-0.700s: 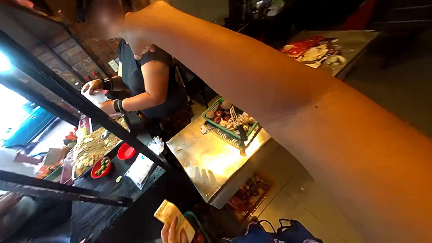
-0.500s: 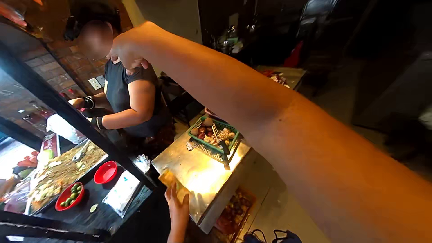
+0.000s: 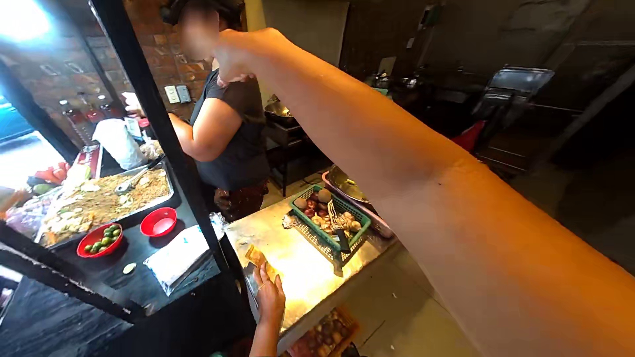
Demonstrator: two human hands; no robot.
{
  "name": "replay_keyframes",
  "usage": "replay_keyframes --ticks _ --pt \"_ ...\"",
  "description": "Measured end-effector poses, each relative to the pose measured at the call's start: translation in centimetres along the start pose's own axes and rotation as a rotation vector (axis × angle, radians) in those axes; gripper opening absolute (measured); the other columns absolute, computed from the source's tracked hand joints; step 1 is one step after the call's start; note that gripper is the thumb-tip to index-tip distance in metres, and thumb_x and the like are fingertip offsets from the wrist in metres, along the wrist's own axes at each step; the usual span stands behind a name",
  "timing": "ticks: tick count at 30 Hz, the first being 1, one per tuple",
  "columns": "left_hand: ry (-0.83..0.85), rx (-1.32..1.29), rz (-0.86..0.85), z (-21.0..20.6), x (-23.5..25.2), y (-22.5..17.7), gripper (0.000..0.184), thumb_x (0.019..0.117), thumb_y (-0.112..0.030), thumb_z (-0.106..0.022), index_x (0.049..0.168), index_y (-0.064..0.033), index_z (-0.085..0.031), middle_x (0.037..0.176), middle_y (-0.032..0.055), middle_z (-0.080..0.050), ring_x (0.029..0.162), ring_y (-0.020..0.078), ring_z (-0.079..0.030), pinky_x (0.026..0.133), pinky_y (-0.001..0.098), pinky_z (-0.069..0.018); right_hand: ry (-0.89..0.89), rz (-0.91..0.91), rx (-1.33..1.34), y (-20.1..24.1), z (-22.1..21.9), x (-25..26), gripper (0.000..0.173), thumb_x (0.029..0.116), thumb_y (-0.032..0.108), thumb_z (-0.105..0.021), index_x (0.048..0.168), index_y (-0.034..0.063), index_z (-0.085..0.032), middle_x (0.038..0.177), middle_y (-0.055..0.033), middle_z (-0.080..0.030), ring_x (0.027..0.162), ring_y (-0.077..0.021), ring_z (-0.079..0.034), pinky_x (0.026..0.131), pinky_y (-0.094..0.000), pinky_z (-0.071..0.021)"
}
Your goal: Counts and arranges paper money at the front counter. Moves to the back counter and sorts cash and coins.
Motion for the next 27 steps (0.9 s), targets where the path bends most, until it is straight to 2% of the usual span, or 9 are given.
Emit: replay_keyframes --ticks 3,4,6,10,13,16,19,22,27 --pt "0.015 0.026 -0.008 0.0 0.3 -0.2 0.058 0.1017 -0.024 -0.057 0.153 -0.0028 -0.041 0.162 0.0272 -0.03 0.122 0.0388 -0.064 0.095 0.0492 -0.0573 0.031 -0.03 0.059 1.8 -0.2 -1.8 0.089 0.096 0.013 -0.069 0.166 0.0221 -0.016 0.13 -0.0159 -0.062 0.094 -0.0292 -0.065 0.075 -0.0468 -0.0547" --pt "0.02 0.028 0.005 0.1 0.2 -0.2 0.058 0.102 -0.024 -0.056 0.154 -0.003 -0.04 0.162 0.0272 -0.028 0.122 0.0385 -0.064 0.095 0.0489 -0.0574 0.044 -0.062 0.13 2.2 -0.8 -2.5 0.073 0.0986 0.012 -0.065 0.162 0.0174 -0.03 0.124 -0.0161 -0.062 0.091 -0.0268 -0.061 0.076 -0.0444 -0.051" --pt "0.028 0.059 0.006 -0.2 -0.2 -0.2 0.058 0.1022 -0.023 -0.055 0.154 -0.0019 -0.04 0.163 0.0274 -0.028 0.128 0.0369 -0.06 0.099 0.0458 -0.0557 0.07 -0.128 0.284 1.8 -4.1 -3.0 0.033 0.1006 0.017 -0.065 0.129 0.0014 -0.062 0.107 -0.0157 -0.063 0.085 -0.0219 -0.055 0.076 -0.0391 -0.0467" --pt "-0.051 0.088 -0.03 -0.6 -0.2 -0.3 0.053 0.1007 -0.02 -0.056 0.144 0.0091 -0.047 0.158 0.0292 -0.036 0.144 0.0368 -0.043 0.117 0.0404 -0.0396 0.214 0.139 0.32 2.4 -11.5 -4.9 0.049 0.1001 0.023 -0.066 0.145 0.0099 -0.055 0.125 -0.0189 -0.065 0.105 -0.0299 -0.066 0.093 -0.0505 -0.0525" --pt "-0.063 0.107 -0.005 -0.6 -0.1 -0.3 0.051 0.1008 -0.02 -0.055 0.143 0.0087 -0.048 0.158 0.0298 -0.035 0.144 0.0355 -0.044 0.117 0.0391 -0.0404 0.292 0.337 0.434 2.5 -21.3 -9.6 0.04 0.0982 0.019 -0.068 0.136 0.0062 -0.063 0.127 -0.0178 -0.067 0.113 -0.032 -0.067 0.101 -0.0546 -0.0524" --pt "-0.053 0.136 0.021 -0.8 -0.1 -0.4 0.052 0.1001 -0.017 -0.055 0.145 0.0079 -0.046 0.158 0.0301 -0.034 0.144 0.036 -0.044 0.117 0.0396 -0.0401 0.606 0.204 0.381 2.0 -35.0 -17.0 0.029 0.0987 0.019 -0.066 0.121 0.0018 -0.071 0.117 -0.0227 -0.07 0.111 -0.0399 -0.067 0.097 -0.0634 -0.0516" --pt "-0.063 0.169 0.014 -1.0 -0.1 -0.5 0.054 0.0995 -0.017 -0.055 0.146 0.0083 -0.046 0.158 0.0292 -0.034 0.145 0.0358 -0.043 0.118 0.0393 -0.0388 0.922 -0.051 0.253 2.8 -44.8 -25.8 0.042 0.0986 0.02 -0.061 0.127 -0.0111 -0.061 0.134 -0.034 -0.058 0.127 -0.0517 -0.055 0.1 -0.0726 -0.0433" --pt "-0.083 0.187 -0.009 -1.1 0.2 -0.5 0.055 0.0988 -0.016 -0.055 0.146 0.01 -0.045 0.158 0.0291 -0.035 0.146 0.0351 -0.042 0.119 0.0392 -0.037 0.836 -0.244 0.334 4.0 -49.2 -30.4 0.079 0.1025 0.028 -0.056 0.157 -0.0147 -0.018 0.162 -0.0405 -0.016 0.15 -0.0564 -0.023 0.116 -0.0679 -0.0297" --pt "-0.065 0.201 -0.012 -1.3 0.2 -0.8 0.057 0.0986 -0.016 -0.054 0.149 0.0094 -0.043 0.161 0.028 -0.032 0.149 0.0335 -0.037 0.122 0.0382 -0.0334 0.899 -0.165 0.248 2.5 -49.6 -28.5 0.087 0.1022 0.044 -0.054 0.157 -0.014 -0.019 0.163 -0.0362 -0.021 0.147 -0.0532 -0.031 0.113 -0.0641 -0.0362"
Point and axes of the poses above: each hand's wrist, its own x-axis towards the middle knuckle, its own z-axis out of the back of the hand, y = z × x, the point moved 6 cm from there along x, towards the middle knuckle
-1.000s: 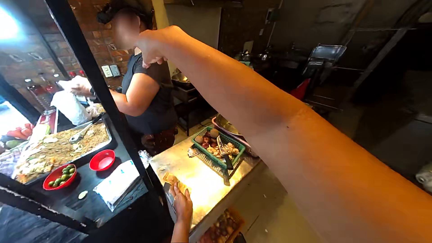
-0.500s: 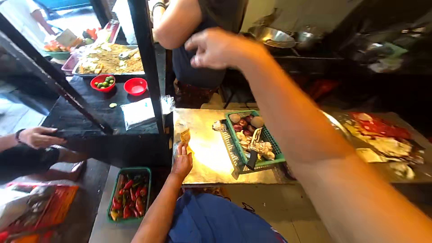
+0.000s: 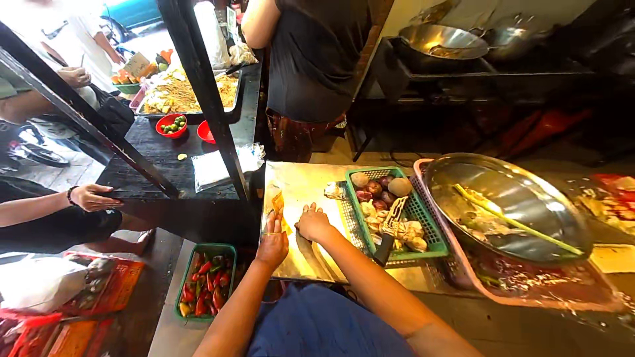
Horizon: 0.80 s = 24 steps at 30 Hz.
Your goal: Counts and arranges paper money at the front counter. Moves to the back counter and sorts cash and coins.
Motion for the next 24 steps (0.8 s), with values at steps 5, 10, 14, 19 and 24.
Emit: replay_keyframes --ticks 5,10,14,19,24 --pt "0.033 -0.002 0.009 0.4 0.0 0.0 0.058 0.0995 -0.016 -0.054 0.152 0.0058 -0.041 0.162 0.0257 -0.031 0.15 0.0336 -0.036 0.122 0.0393 -0.0329 -0.014 -0.005 0.029 -0.8 0.8 1.1 0.099 0.0953 0.046 -0.066 0.161 -0.0079 -0.015 0.167 -0.0307 -0.018 0.146 -0.0527 -0.034 0.111 -0.0639 -0.0398" --pt "0.046 -0.04 -0.005 0.1 0.0 -0.2 0.056 0.0993 -0.015 -0.053 0.15 0.0063 -0.042 0.162 0.0258 -0.03 0.149 0.034 -0.037 0.121 0.0404 -0.0353 -0.044 -0.025 0.027 -0.9 0.8 0.8 0.094 0.0942 0.043 -0.069 0.16 -0.0057 -0.023 0.166 -0.0277 -0.023 0.143 -0.0507 -0.038 0.11 -0.0649 -0.0399" --pt "0.027 -0.091 0.0 0.4 -0.1 0.2 0.061 0.0991 -0.016 -0.054 0.153 0.0052 -0.037 0.164 0.0247 -0.029 0.149 0.0336 -0.038 0.119 0.0412 -0.0369 -0.063 -0.02 0.022 -0.5 0.6 0.8 0.091 0.0943 0.042 -0.071 0.16 -0.0034 -0.028 0.166 -0.0244 -0.026 0.144 -0.0504 -0.037 0.111 -0.0662 -0.0384" --pt "-0.347 -0.268 -0.122 1.9 -0.9 0.7 0.061 0.094 -0.009 -0.061 0.145 0.0159 -0.039 0.155 0.036 -0.034 0.143 0.0412 -0.042 0.117 0.0429 -0.0407 -0.322 -0.027 0.177 -2.2 5.2 0.2 0.041 0.0987 0.016 -0.058 0.136 0.0 -0.061 0.146 -0.0264 -0.053 0.131 -0.0438 -0.055 0.109 -0.0634 -0.043" --pt "-0.438 -0.369 0.119 2.3 -1.1 2.3 0.069 0.0982 -0.01 -0.055 0.156 0.0114 -0.023 0.161 0.0395 -0.013 0.148 0.0448 -0.033 0.113 0.0401 -0.0433 -0.415 -0.255 0.256 -7.2 5.5 4.4 0.05 0.1063 0.013 -0.042 0.155 0.0015 -0.041 0.151 -0.0268 -0.049 0.139 -0.041 -0.05 0.114 -0.0535 -0.0423"
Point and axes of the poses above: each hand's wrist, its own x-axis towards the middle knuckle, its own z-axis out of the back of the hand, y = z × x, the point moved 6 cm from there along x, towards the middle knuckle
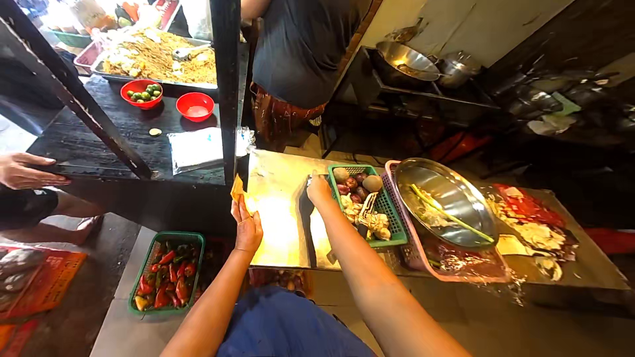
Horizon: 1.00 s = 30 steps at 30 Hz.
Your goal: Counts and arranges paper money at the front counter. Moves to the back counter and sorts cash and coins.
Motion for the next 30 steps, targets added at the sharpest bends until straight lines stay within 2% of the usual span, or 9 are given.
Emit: replay_keyframes --ticks 2,4,6,8,14,18,23,28,30 --pt "0.029 0.025 -0.026 -0.3 0.1 0.0 0.071 0.0988 -0.014 -0.056 0.157 0.0087 -0.023 0.162 0.0366 -0.016 0.146 0.0392 -0.04 0.11 0.0388 -0.0473 0.014 0.012 0.013 1.0 -1.3 0.1 0.045 0.1053 0.012 -0.045 0.148 -0.0011 -0.049 0.145 -0.0254 -0.056 0.138 -0.0388 -0.052 0.114 -0.0519 -0.0428" --pt "0.043 0.007 -0.033 -0.3 0.3 0.1 0.072 0.0989 -0.016 -0.057 0.158 0.0076 -0.023 0.163 0.035 -0.016 0.148 0.0377 -0.036 0.113 0.0395 -0.0445 0.031 0.148 0.063 4.4 -2.6 -1.4 0.042 0.1039 0.01 -0.048 0.144 -0.0019 -0.054 0.145 -0.0254 -0.056 0.137 -0.0388 -0.052 0.115 -0.0518 -0.0426" --pt "0.039 0.001 -0.014 -0.3 0.1 0.3 0.072 0.1001 -0.018 -0.056 0.158 0.0069 -0.023 0.163 0.036 -0.014 0.146 0.0378 -0.039 0.111 0.0384 -0.0464 0.041 0.289 0.058 7.5 -5.1 -3.5 0.047 0.1008 0.006 -0.05 0.147 0.0004 -0.052 0.151 -0.025 -0.05 0.142 -0.0386 -0.047 0.117 -0.0509 -0.0407" --pt "0.049 -0.007 0.008 -0.2 0.1 0.4 0.072 0.1005 -0.019 -0.056 0.159 0.0064 -0.022 0.164 0.0354 -0.011 0.146 0.0369 -0.04 0.109 0.0373 -0.0474 0.068 0.379 0.012 8.5 -7.5 -6.0 0.055 0.0999 0.001 -0.046 0.155 0.0017 -0.043 0.162 -0.0241 -0.037 0.153 -0.0372 -0.032 0.125 -0.0487 -0.0289" --pt "0.075 -0.034 -0.006 0.0 0.5 0.0 0.073 0.0983 -0.014 -0.058 0.158 0.0078 -0.023 0.163 0.0365 -0.011 0.149 0.0399 -0.034 0.113 0.0381 -0.0437 0.033 0.386 -0.118 -0.1 -7.0 -12.7 0.05 0.1083 0.015 -0.036 0.157 0.0043 -0.041 0.163 -0.0175 -0.039 0.154 -0.0307 -0.032 0.127 -0.0431 -0.0257" --pt "0.091 -0.06 -0.025 -0.2 0.6 -0.3 0.071 0.0982 -0.014 -0.058 0.157 0.0086 -0.025 0.164 0.0355 -0.014 0.151 0.0406 -0.031 0.117 0.0409 -0.04 -0.031 0.266 -0.141 -7.6 -5.7 -14.6 0.051 0.1062 0.006 -0.037 0.157 0.0012 -0.04 0.161 -0.0244 -0.038 0.152 -0.036 -0.034 0.126 -0.0453 -0.0284" --pt "0.14 -0.057 -0.003 -0.2 0.8 -0.3 0.071 0.0988 -0.015 -0.058 0.158 0.007 -0.025 0.165 0.0327 -0.013 0.15 0.0385 -0.034 0.115 0.04 -0.0423 0.07 0.138 -0.247 -8.9 -5.1 -15.1 0.054 0.1044 0.0 -0.037 0.158 -0.0008 -0.035 0.163 -0.0247 -0.035 0.154 -0.0354 -0.031 0.125 -0.0458 -0.0285" --pt "0.171 -0.037 -0.01 -0.2 0.8 -0.3 0.07 0.1 -0.017 -0.056 0.158 0.0066 -0.025 0.166 0.0312 -0.014 0.15 0.0375 -0.034 0.115 0.0405 -0.0432 0.038 0.219 -0.224 -3.4 -1.5 -16.4 0.061 0.0981 -0.004 -0.047 0.157 0.015 -0.046 0.159 -0.0188 -0.044 0.146 -0.0357 -0.045 0.118 -0.0522 -0.0396" --pt "0.162 -0.026 -0.034 -0.2 0.7 -0.4 0.069 0.0996 -0.017 -0.056 0.157 0.0073 -0.027 0.165 0.0318 -0.016 0.15 0.038 -0.034 0.115 0.0408 -0.0425 -0.062 0.349 -0.12 -0.8 1.0 -16.6 0.051 0.0967 -0.005 -0.049 0.143 0.011 -0.061 0.144 -0.0181 -0.059 0.129 -0.035 -0.061 0.107 -0.0513 -0.0499"
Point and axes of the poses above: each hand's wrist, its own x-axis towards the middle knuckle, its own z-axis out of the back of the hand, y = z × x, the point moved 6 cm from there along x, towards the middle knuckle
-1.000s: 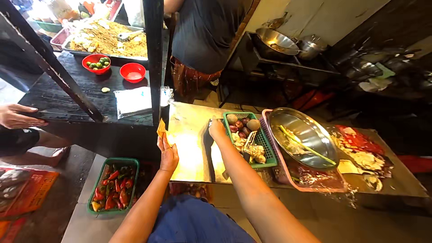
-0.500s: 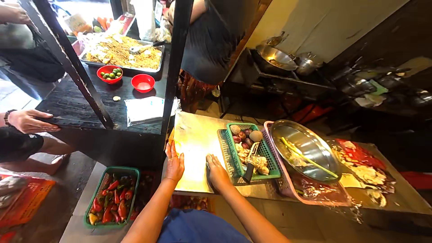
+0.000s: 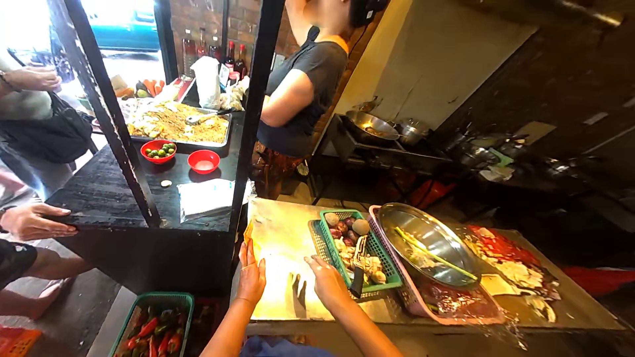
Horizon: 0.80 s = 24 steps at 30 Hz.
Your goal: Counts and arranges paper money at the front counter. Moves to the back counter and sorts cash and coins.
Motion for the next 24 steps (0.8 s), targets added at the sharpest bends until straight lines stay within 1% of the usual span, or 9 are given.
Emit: replay_keyframes --ticks 2,5,9,11,12,14,15,17,24 --pt "-0.017 -0.006 -0.015 0.1 -0.1 -0.1 0.069 0.0986 -0.015 -0.057 0.156 0.0083 -0.028 0.164 0.0328 -0.017 0.15 0.0394 -0.033 0.116 0.0418 -0.0406 -0.13 0.078 0.136 1.4 3.2 1.5 0.034 0.0985 -0.001 -0.05 0.125 0.0031 -0.07 0.12 -0.0176 -0.07 0.108 -0.0319 -0.07 0.096 -0.0482 -0.0571" --pt "-0.022 0.006 -0.015 0.2 -0.1 -0.2 0.069 0.0981 -0.014 -0.057 0.156 0.0081 -0.028 0.164 0.0329 -0.017 0.149 0.0393 -0.036 0.114 0.0411 -0.0435 -0.166 0.078 0.285 2.5 8.2 3.9 0.019 0.101 0.009 -0.056 0.108 -0.0013 -0.071 0.103 -0.0169 -0.072 0.099 -0.0295 -0.071 0.092 -0.0484 -0.0564" --pt "-0.038 0.035 -0.033 0.1 -0.2 0.0 0.069 0.0984 -0.016 -0.057 0.156 0.0082 -0.029 0.164 0.033 -0.019 0.149 0.0386 -0.035 0.116 0.0404 -0.0407 -0.266 0.151 0.232 3.6 12.8 5.8 0.045 0.1014 0.038 -0.063 0.082 -0.0024 -0.066 0.08 -0.0156 -0.066 0.083 -0.0302 -0.066 0.085 -0.0498 -0.0515" --pt "-0.02 0.041 -0.032 0.0 -0.3 0.0 0.069 0.0989 -0.016 -0.057 0.156 0.0083 -0.028 0.164 0.0329 -0.019 0.151 0.0395 -0.031 0.119 0.042 -0.0364 -0.288 0.212 0.223 3.9 13.7 6.6 0.054 0.1001 0.045 -0.062 0.072 -0.0016 -0.062 0.083 -0.0141 -0.063 0.087 -0.0292 -0.062 0.092 -0.0501 -0.0448" --pt "-0.012 0.052 -0.031 -0.1 -0.3 0.0 0.069 0.099 -0.017 -0.057 0.157 0.0078 -0.027 0.164 0.0325 -0.019 0.151 0.0394 -0.031 0.119 0.0424 -0.0366 -0.26 0.223 0.228 4.0 13.9 7.0 0.047 0.1001 0.041 -0.064 0.08 -0.0016 -0.066 0.099 -0.0152 -0.065 0.102 -0.0308 -0.062 0.099 -0.0518 -0.0422" --pt "-0.017 0.072 -0.052 -0.2 -0.5 0.0 0.07 0.0984 -0.018 -0.057 0.157 0.0078 -0.028 0.163 0.033 -0.02 0.15 0.04 -0.032 0.119 0.0432 -0.0374 -0.202 0.214 0.241 4.3 14.1 7.6 0.024 0.0984 0.023 -0.066 0.113 0.0046 -0.072 0.135 -0.0145 -0.061 0.128 -0.0304 -0.056 0.11 -0.0528 -0.042" --pt "-0.017 0.076 -0.063 -0.3 -0.5 -0.1 0.07 0.0985 -0.019 -0.057 0.156 0.0082 -0.028 0.163 0.0335 -0.021 0.15 0.0407 -0.032 0.119 0.0438 -0.0371 -0.185 0.211 0.259 4.4 14.0 7.9 0.028 0.0974 0.017 -0.067 0.124 0.0079 -0.069 0.144 -0.014 -0.056 0.134 -0.0291 -0.053 0.112 -0.0504 -0.0432" --pt "0.0 0.083 -0.076 -0.4 -0.6 -0.4 0.07 0.0988 -0.019 -0.058 0.156 0.0086 -0.029 0.162 0.034 -0.022 0.15 0.0423 -0.031 0.12 0.0455 -0.0357 -0.178 0.225 0.31 4.6 13.9 8.1 0.03 0.0974 0.017 -0.067 0.126 0.0082 -0.069 0.142 -0.0139 -0.057 0.132 -0.025 -0.055 0.11 -0.0424 -0.047" --pt "-0.013 0.015 -0.127 0.5 -1.2 -1.8 0.062 0.0961 -0.013 -0.059 0.15 0.0109 -0.04 0.158 0.0351 -0.031 0.147 0.0443 -0.036 0.12 0.0481 -0.035 -0.028 0.214 0.407 4.7 12.1 6.6 0.03 0.1017 0.025 -0.063 0.122 0.0035 -0.071 0.124 -0.0145 -0.068 0.113 -0.0228 -0.066 0.102 -0.0385 -0.0515"
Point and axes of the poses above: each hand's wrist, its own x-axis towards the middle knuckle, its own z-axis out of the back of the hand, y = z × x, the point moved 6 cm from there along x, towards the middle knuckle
